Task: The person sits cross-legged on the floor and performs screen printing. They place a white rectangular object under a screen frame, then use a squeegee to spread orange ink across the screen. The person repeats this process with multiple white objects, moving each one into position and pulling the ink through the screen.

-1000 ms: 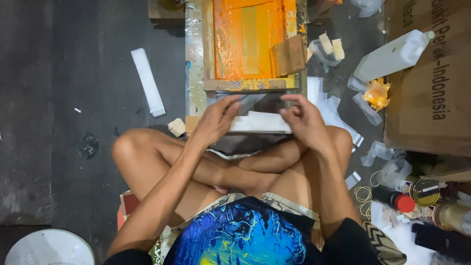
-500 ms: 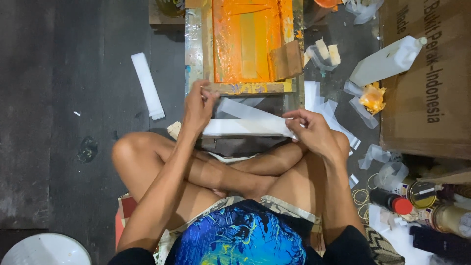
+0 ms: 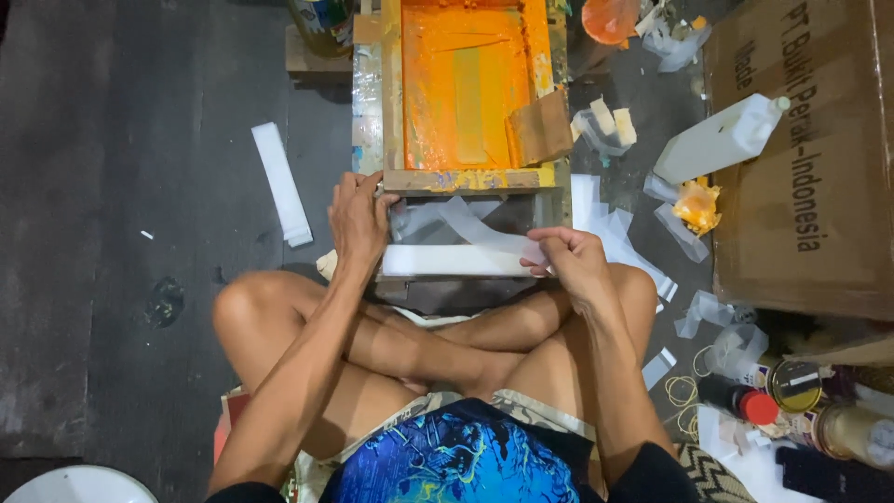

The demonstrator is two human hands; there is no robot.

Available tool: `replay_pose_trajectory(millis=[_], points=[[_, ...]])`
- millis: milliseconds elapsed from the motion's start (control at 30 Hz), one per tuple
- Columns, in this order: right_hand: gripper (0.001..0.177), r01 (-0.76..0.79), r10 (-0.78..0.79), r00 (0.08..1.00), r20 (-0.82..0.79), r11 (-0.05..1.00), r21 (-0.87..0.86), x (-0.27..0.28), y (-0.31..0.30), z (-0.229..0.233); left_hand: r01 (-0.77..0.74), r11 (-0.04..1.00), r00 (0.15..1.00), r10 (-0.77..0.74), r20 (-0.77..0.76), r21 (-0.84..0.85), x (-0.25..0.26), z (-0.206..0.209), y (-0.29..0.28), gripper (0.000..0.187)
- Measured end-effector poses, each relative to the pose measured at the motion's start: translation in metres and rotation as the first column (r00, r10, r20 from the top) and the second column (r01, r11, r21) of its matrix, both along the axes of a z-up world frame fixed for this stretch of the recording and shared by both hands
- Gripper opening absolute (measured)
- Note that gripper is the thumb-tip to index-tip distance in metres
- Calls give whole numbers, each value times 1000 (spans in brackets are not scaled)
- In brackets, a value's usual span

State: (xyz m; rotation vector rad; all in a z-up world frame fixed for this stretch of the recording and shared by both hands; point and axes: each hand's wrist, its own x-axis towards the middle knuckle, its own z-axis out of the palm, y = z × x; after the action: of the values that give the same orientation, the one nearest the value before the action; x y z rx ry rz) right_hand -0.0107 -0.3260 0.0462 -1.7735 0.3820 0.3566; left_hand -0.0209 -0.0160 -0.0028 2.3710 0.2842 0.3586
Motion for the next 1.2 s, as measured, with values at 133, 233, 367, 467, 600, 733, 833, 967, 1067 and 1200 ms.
replay_pose_trajectory(millis=[133, 233, 367, 467, 600, 733, 833, 967, 1067, 1200], points=[[30, 65, -66, 997, 29, 997, 42, 9, 18, -6, -12, 1000, 996, 11, 88, 17, 5, 16, -3, 34], [30, 106, -109, 993, 49, 992, 64, 9, 44, 8, -3, 1000, 978, 3, 211, -1, 13, 24, -1, 39], [46, -129, 171, 973, 158, 960, -249, 4, 54, 5, 44, 995, 922, -7, 386, -88, 24, 42, 0, 40], [44, -287, 519, 843, 139, 654, -700, -1, 54, 11, 90, 988, 882, -19, 472, -129, 36, 56, 1, 39], [32, -228, 838, 468, 281, 422, -878, 8, 56, -13, 140, 975, 867, -37, 497, -172, 53, 71, 4, 38], [35, -231, 869, 447, 211, 340, -912, 12, 64, -46, 121, 977, 858, -13, 513, -177, 62, 72, 9, 39], [39, -118, 808, 534, 247, 361, -925, 16, 71, -64, 116, 982, 856, -24, 516, -148, 62, 75, 10, 40], [49, -92, 761, 575, 299, 424, -901, 14, 78, -48, 96, 986, 855, -13, 518, -134, 60, 89, 8, 40], [48, -100, 756, 568, 325, 456, -885, 13, 77, -52, 89, 993, 850, -37, 525, -75, 61, 95, 8, 40], [51, -137, 749, 588, 305, 463, -876, 22, 82, -53, 79, 995, 841, -30, 540, -67, 66, 97, 8, 38]])
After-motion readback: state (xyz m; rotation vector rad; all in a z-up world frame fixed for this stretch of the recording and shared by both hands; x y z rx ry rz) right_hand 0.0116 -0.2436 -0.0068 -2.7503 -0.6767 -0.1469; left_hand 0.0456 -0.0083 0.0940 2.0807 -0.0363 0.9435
